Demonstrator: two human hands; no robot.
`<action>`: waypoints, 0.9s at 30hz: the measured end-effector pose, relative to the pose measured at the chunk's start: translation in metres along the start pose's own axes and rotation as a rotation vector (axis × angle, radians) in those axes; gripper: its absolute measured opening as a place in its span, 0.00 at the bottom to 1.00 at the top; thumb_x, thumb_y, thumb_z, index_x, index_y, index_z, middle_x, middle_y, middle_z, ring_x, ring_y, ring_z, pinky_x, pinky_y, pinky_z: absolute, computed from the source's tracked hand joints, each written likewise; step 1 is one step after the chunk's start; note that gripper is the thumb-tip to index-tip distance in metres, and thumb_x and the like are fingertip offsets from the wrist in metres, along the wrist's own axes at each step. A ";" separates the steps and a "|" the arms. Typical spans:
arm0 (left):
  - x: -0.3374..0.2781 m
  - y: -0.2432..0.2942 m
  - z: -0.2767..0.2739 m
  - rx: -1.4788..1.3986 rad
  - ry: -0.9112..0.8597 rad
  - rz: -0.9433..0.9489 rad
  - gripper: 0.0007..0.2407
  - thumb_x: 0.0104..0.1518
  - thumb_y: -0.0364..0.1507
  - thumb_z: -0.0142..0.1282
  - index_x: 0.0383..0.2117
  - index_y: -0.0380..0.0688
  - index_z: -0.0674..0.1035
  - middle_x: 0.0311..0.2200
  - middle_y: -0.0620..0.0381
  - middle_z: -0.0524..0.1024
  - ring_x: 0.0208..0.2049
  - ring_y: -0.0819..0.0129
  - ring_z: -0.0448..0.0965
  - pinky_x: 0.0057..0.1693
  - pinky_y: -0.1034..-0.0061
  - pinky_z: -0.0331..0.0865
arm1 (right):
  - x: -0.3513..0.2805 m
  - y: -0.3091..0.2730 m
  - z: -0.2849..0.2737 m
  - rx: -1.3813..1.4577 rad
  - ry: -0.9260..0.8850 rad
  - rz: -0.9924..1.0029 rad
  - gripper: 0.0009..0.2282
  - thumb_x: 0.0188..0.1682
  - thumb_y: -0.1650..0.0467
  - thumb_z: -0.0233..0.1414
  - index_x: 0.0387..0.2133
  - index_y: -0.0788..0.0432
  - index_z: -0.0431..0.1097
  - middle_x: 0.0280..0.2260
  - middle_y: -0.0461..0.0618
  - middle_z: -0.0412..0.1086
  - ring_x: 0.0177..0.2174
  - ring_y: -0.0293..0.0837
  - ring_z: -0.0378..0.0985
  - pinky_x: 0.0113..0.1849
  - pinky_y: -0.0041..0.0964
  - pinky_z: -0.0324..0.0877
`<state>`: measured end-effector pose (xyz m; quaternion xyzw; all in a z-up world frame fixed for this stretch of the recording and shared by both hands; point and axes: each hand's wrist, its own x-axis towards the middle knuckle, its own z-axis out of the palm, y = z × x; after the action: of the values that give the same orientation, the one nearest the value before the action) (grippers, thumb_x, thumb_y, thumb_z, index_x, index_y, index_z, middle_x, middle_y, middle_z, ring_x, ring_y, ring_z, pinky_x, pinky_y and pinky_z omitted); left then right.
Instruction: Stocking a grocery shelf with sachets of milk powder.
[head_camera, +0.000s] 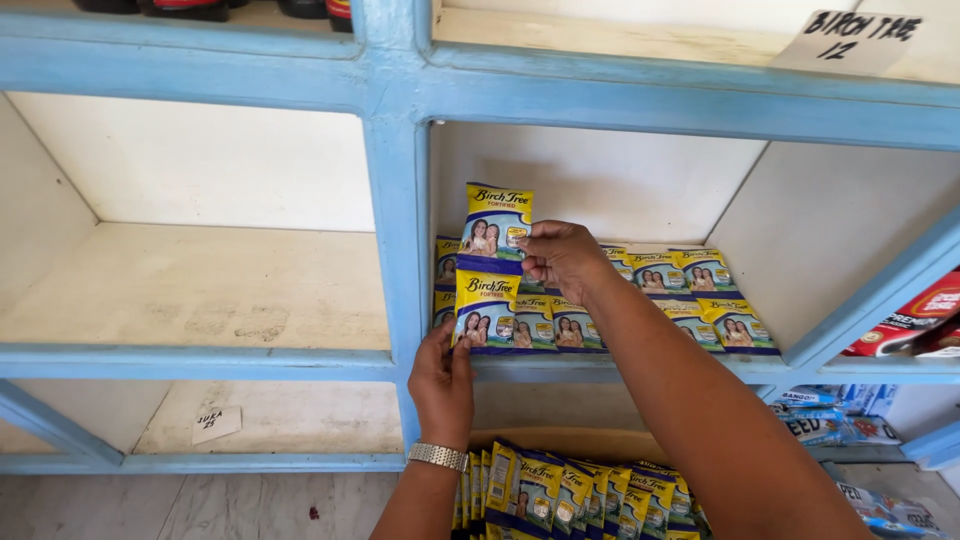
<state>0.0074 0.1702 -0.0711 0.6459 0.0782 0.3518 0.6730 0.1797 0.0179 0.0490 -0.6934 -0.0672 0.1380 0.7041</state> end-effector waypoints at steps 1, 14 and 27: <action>0.000 -0.001 -0.001 0.002 0.007 -0.002 0.13 0.61 0.23 0.57 0.52 0.38 0.78 0.39 0.51 0.84 0.31 0.73 0.80 0.34 0.76 0.75 | 0.006 0.005 0.002 -0.002 -0.006 0.003 0.02 0.49 0.73 0.59 0.33 0.60 0.75 0.25 0.49 0.74 0.24 0.38 0.75 0.27 0.32 0.72; 0.002 -0.004 -0.008 0.522 0.122 0.379 0.08 0.61 0.25 0.58 0.45 0.48 0.82 0.40 0.52 0.84 0.37 0.54 0.85 0.40 0.67 0.79 | 0.048 0.046 0.021 0.172 0.084 -0.027 0.07 0.49 0.73 0.60 0.38 0.60 0.74 0.32 0.49 0.76 0.30 0.42 0.80 0.31 0.34 0.76; 0.000 0.003 -0.012 0.767 -0.011 0.390 0.14 0.58 0.23 0.55 0.51 0.49 0.80 0.46 0.51 0.80 0.31 0.51 0.84 0.35 0.63 0.78 | 0.064 0.067 0.030 0.117 0.200 0.023 0.09 0.50 0.72 0.59 0.42 0.61 0.74 0.32 0.49 0.76 0.29 0.40 0.79 0.31 0.33 0.76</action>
<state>-0.0002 0.1794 -0.0699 0.8540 0.0762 0.4142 0.3054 0.2252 0.0647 -0.0229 -0.6620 0.0197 0.0798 0.7450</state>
